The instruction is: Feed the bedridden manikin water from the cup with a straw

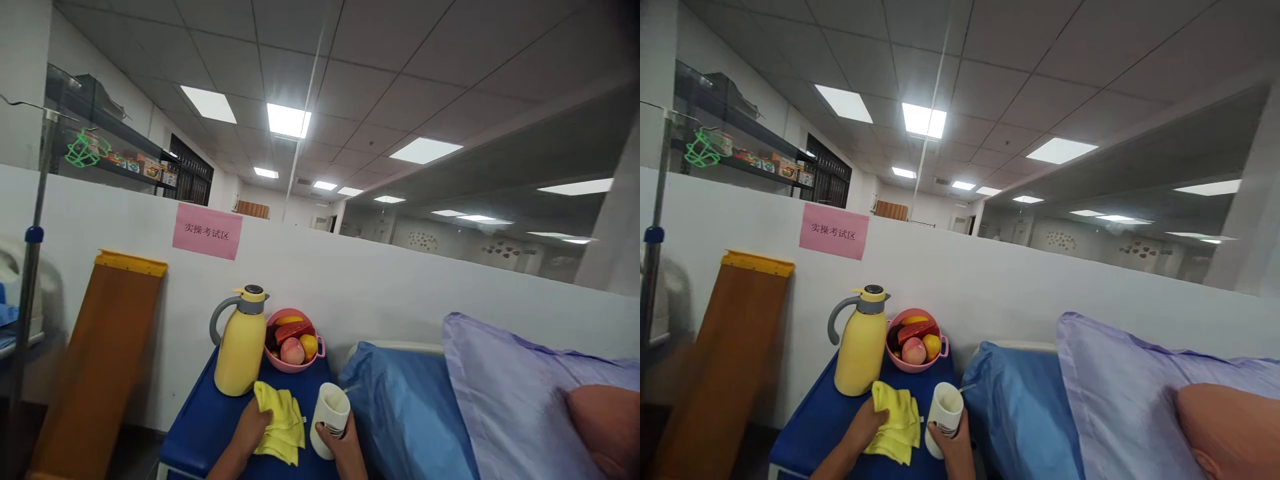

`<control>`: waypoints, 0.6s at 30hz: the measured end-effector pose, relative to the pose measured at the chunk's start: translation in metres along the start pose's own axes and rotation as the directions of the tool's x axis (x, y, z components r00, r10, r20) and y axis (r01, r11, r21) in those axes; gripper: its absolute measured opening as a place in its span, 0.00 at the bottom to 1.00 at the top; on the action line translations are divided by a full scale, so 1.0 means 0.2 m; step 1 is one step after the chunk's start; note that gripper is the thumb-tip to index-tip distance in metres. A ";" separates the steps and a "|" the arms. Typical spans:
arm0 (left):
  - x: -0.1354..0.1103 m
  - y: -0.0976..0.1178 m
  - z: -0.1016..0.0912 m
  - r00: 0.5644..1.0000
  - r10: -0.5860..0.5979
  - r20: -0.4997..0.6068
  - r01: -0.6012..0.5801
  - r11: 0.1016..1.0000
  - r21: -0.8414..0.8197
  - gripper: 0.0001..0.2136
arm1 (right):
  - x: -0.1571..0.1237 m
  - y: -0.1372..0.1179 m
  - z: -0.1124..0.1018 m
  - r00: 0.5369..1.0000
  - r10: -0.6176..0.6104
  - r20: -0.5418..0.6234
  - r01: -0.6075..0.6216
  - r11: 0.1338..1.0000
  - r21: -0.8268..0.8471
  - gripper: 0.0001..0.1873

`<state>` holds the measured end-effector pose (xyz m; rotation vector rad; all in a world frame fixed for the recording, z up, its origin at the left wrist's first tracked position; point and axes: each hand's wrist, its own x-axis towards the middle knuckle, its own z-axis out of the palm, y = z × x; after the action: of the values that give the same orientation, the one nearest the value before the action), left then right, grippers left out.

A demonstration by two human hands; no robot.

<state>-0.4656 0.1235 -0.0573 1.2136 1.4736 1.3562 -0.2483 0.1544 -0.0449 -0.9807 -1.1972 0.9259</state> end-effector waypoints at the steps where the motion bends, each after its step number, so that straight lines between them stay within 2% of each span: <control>1: 0.00 0.01 0.00 0.999 0.007 -0.050 -0.003 0.996 0.086 0.19 | 0.02 0.02 0.01 1.000 0.010 -0.001 -0.010 1.000 0.000 0.42; 5: -0.01 0.02 0.02 0.985 -0.009 -0.172 0.042 0.981 0.192 0.25 | 0.06 0.06 0.01 1.000 0.014 -0.024 -0.015 0.999 -0.028 0.44; 9: -0.04 0.02 0.04 0.962 0.103 -0.254 -0.010 0.940 0.341 0.31 | 0.07 0.06 0.03 1.000 0.014 -0.024 -0.015 1.000 -0.008 0.44; 12: -0.05 0.03 0.04 0.951 0.173 -0.255 -0.032 0.879 0.477 0.30 | 0.08 0.03 0.04 1.000 0.004 0.011 -0.005 1.000 0.028 0.44; 15: -0.07 0.07 0.04 0.948 0.210 -0.238 -0.050 0.840 0.540 0.28 | 0.07 -0.01 0.04 0.998 0.002 0.060 -0.005 0.999 0.043 0.45; 18: -0.19 0.03 0.02 0.921 0.315 -0.231 -0.136 0.813 0.567 0.25 | -0.02 0.00 -0.03 0.998 -0.052 0.035 0.051 0.999 0.007 0.47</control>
<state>-0.4526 0.0872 -0.0536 1.6270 2.0970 1.3807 -0.2419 0.1504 -0.0457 -0.9281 -1.2433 0.9088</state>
